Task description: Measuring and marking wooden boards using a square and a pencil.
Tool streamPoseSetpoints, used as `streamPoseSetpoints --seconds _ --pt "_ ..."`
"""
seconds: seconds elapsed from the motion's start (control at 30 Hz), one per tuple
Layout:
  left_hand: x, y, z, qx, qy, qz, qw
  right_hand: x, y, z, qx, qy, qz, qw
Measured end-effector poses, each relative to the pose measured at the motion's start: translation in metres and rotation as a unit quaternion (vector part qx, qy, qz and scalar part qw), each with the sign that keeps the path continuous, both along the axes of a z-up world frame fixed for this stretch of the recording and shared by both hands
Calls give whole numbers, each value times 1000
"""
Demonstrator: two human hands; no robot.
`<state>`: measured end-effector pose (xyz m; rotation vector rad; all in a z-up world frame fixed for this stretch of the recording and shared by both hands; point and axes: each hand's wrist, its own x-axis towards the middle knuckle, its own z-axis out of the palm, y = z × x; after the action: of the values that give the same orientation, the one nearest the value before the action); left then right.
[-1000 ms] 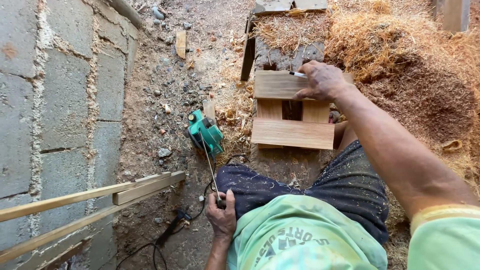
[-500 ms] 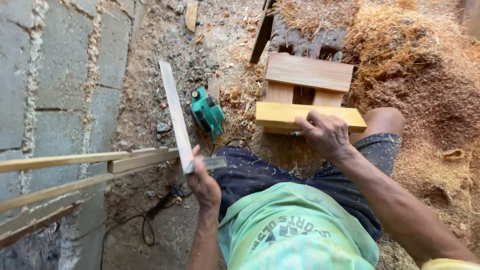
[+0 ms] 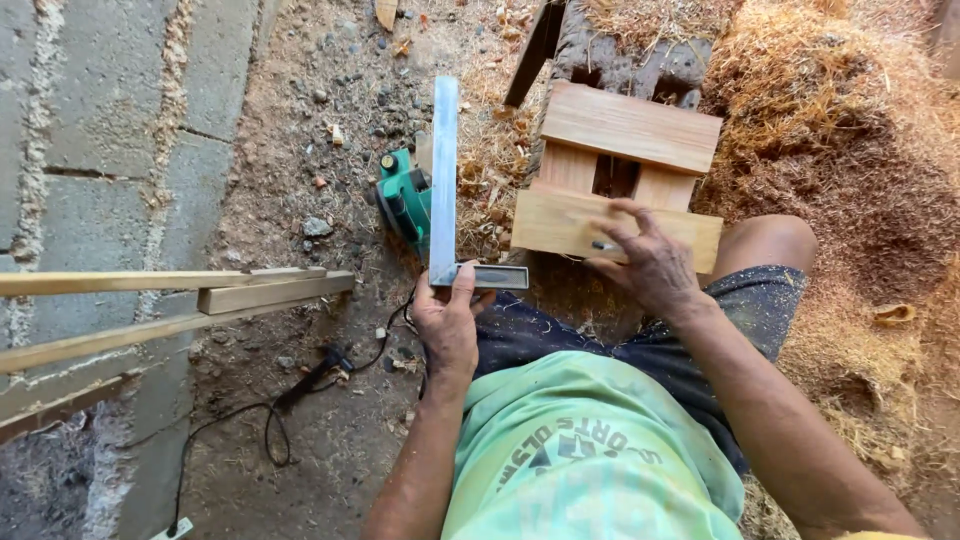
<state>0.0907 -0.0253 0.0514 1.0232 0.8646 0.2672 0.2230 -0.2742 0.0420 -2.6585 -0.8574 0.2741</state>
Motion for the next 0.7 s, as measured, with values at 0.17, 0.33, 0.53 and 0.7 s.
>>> streamPoseSetpoints --seconds 0.17,0.33,0.53,0.7 --pt "-8 -1 20 -68 23 -23 997 11 -1 7 -34 73 -26 996" --pt "-6 -29 -9 -181 19 -66 981 17 -3 12 -8 79 -26 997" --pt "19 -79 -67 -178 51 -97 978 21 14 42 93 124 -9 988" --pt "34 -101 -101 -150 -1 -83 985 23 45 51 24 155 64 986"
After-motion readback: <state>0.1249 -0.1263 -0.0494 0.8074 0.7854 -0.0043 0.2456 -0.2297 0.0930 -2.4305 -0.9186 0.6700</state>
